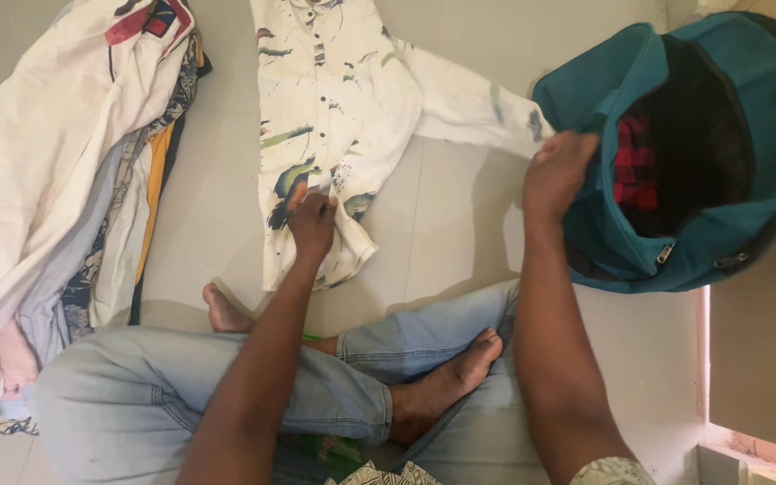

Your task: The person sits on the floor and buttons up a white shirt, smoothing the fabric with their hands. They then retrieve a second white shirt with a bird pattern from a teal bag, lay it out, and button it up as well.

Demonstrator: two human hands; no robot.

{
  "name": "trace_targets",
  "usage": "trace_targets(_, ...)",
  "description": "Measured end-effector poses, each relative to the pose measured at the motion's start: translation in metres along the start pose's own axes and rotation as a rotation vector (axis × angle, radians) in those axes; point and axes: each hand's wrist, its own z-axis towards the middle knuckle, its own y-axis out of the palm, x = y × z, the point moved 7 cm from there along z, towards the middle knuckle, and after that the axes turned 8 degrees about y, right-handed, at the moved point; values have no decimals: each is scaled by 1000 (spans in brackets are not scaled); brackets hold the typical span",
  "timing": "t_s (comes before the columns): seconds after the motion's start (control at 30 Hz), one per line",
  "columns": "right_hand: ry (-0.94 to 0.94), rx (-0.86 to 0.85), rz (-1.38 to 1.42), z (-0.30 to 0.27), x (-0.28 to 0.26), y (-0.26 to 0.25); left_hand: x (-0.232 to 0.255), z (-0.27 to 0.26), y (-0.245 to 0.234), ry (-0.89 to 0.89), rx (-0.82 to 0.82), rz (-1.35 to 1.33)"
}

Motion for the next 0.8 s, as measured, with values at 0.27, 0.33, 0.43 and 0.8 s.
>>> trace_targets(0.27,-94,-626,-306,-70,-15,103,39,-7,3,349,-23,68)
trace_targets(0.33,-51,-745,-6,-102,-42,124,49,-8,6,253,-116,-146)
trace_targets(0.43,-241,-1030,80,-158,-95,149,47,-7,-8,-7,-30,-234)
trace_targets(0.8,-19,-1029,-14,-168,-77,165,-8,-32,27,-611,-85,-793)
